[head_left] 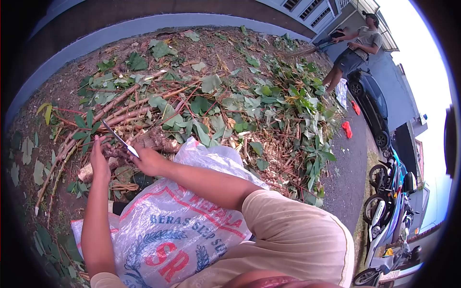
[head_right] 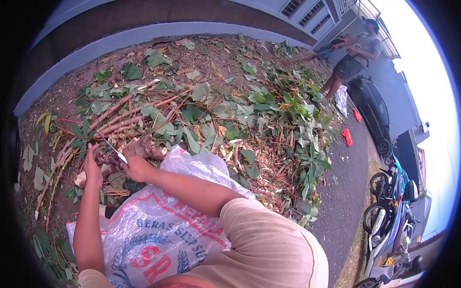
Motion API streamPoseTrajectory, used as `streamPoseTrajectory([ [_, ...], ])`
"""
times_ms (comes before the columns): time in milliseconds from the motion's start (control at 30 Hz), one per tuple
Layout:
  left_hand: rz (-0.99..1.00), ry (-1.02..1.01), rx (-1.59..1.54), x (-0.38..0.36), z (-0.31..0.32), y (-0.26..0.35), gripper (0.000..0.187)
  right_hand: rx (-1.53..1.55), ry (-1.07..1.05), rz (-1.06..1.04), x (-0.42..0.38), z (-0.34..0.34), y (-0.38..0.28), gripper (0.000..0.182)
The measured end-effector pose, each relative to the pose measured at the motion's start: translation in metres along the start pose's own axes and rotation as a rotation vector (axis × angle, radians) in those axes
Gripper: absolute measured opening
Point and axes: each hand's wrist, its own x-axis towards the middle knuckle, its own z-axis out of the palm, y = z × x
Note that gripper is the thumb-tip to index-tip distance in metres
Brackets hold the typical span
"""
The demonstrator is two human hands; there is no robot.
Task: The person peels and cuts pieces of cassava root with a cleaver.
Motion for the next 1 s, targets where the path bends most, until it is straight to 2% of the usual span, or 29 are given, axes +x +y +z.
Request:
streamPoseTrajectory([
  [33, 0.005, -0.016, -0.002, 0.003, 0.003, -0.004, 0.044, 0.039, 0.006, -0.02, 0.002, -0.002, -0.004, 0.039],
  [100, 0.161, 0.025, 0.129, 0.008, 0.004, -0.021, 0.044, 0.011, -0.017, 0.043, 0.002, -0.003, -0.004, 0.039],
  [133, 0.239, -0.037, 0.028, 0.017, 0.003, -0.031, 0.046, 0.038, -0.013, 0.029, 0.005, -0.001, 0.001, 0.037],
  [200, 0.269, -0.018, 0.047, 0.023, -0.003, -0.035, 0.047, 0.054, -0.005, 0.013, 0.006, -0.001, 0.0, 0.035],
  [267, 0.326, 0.019, 0.092, 0.016, 0.004, -0.023, 0.049, 0.105, 0.119, -0.028, 0.0, -0.013, -0.021, 0.033],
  [367, 0.356, 0.026, 0.22, 0.022, -0.003, -0.028, 0.05, 0.119, 0.1, -0.024, 0.0, -0.02, -0.034, 0.034],
  [400, 0.406, 0.063, 0.262, 0.025, -0.005, -0.037, 0.05, 0.076, 0.055, 0.035, 0.001, -0.019, -0.033, 0.035],
  [467, 0.396, 0.047, 0.241, 0.026, -0.003, -0.032, 0.05, 0.009, -0.028, 0.034, 0.007, -0.003, 0.002, 0.035],
  [500, 0.385, 0.021, 0.219, 0.023, -0.003, -0.032, 0.05, -0.06, -0.104, 0.037, 0.006, -0.003, 0.0, 0.035],
  [533, 0.376, 0.022, 0.214, 0.021, -0.002, -0.029, 0.05, 0.005, -0.131, 0.129, 0.004, -0.007, -0.001, 0.038],
  [567, 0.377, 0.021, 0.217, 0.023, -0.002, -0.029, 0.05, 0.008, -0.13, 0.128, 0.006, -0.011, -0.002, 0.038],
  [633, 0.461, 0.029, 0.284, 0.025, -0.003, -0.034, 0.049, -0.058, -0.159, 0.149, 0.007, -0.012, -0.006, 0.037],
  [733, 0.363, 0.062, 0.254, 0.028, -0.004, -0.036, 0.049, 0.02, 0.005, 0.009, 0.007, -0.014, -0.011, 0.033],
  [833, 0.476, 0.121, 0.432, 0.027, -0.008, -0.037, 0.053, 0.176, 0.151, -0.055, 0.005, -0.038, -0.055, 0.03],
  [900, 0.46, 0.109, 0.383, 0.027, -0.009, -0.039, 0.051, 0.294, 0.226, -0.061, 0.005, -0.044, -0.071, 0.027],
  [967, 0.494, 0.15, 0.39, 0.026, -0.007, -0.039, 0.051, 0.394, 0.189, -0.015, 0.001, -0.027, -0.048, 0.029],
  [1000, 0.489, 0.168, 0.407, 0.025, -0.012, -0.038, 0.051, 0.167, 0.056, -0.065, 0.0, -0.012, -0.021, 0.028],
])
